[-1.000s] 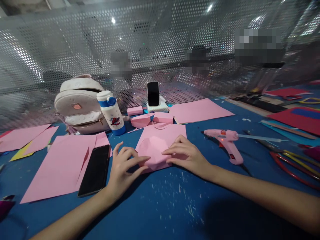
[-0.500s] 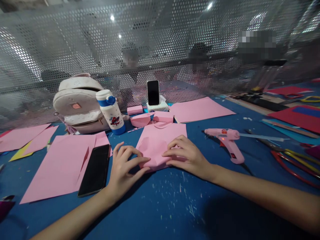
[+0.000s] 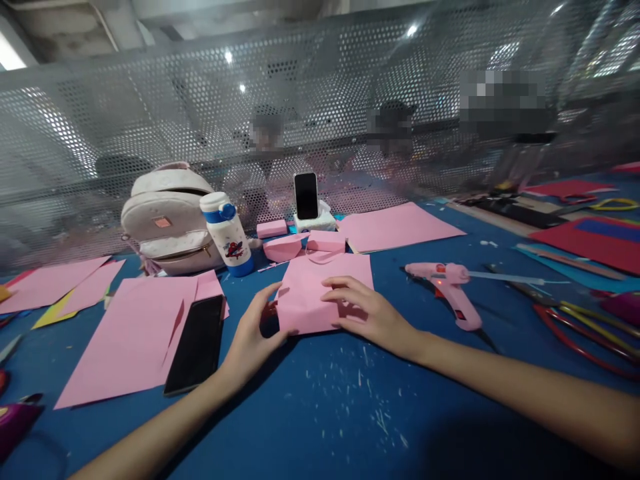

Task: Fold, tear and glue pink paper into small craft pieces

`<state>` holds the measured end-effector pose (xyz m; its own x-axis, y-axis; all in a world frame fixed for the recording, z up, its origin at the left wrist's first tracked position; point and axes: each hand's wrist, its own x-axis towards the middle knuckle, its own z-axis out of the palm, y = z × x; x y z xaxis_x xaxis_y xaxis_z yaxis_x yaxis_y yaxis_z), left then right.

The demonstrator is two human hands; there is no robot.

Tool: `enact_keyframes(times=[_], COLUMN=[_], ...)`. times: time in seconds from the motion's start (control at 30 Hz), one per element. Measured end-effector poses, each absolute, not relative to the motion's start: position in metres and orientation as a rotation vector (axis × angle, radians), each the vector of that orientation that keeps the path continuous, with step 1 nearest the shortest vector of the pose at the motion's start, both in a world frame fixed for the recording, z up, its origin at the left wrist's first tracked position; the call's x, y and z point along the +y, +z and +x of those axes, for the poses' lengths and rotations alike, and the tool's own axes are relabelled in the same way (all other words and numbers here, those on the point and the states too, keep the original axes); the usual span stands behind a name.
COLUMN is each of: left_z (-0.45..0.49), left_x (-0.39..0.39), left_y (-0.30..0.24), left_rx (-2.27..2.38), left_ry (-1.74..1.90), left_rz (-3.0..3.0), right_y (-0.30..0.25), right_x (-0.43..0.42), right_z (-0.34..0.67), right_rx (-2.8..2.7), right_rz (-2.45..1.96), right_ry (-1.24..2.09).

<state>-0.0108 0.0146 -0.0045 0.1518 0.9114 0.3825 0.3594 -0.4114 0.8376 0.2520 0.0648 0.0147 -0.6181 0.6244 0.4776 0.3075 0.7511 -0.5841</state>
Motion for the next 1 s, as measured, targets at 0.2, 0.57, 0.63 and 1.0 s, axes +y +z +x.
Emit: enact_keyframes(times=[0.2,0.57,0.63,1.0], left_z=[-0.008,-0.008,-0.009,-0.009], left_x=[0.017,0.013,0.013,0.009], left_y=[-0.003,0.002,0.001,0.002], left_rx=[1.07,1.082,1.128,1.266], left_ry=[1.24,1.249,1.265,1.305], left_rz=[1.519,1.646,1.69,1.808], right_y=[0.015,0.004,0.002,0.018], right_x=[0.064,0.074,0.077,0.066], right_z=[0.252,0.25,0.25,0.246], right_rx=[-2.227,-2.012,-1.973,-2.076], right_rz=[-0.721,-0.814,-0.844,-0.76], right_ry=[0.653,0.827,0.847,0.826])
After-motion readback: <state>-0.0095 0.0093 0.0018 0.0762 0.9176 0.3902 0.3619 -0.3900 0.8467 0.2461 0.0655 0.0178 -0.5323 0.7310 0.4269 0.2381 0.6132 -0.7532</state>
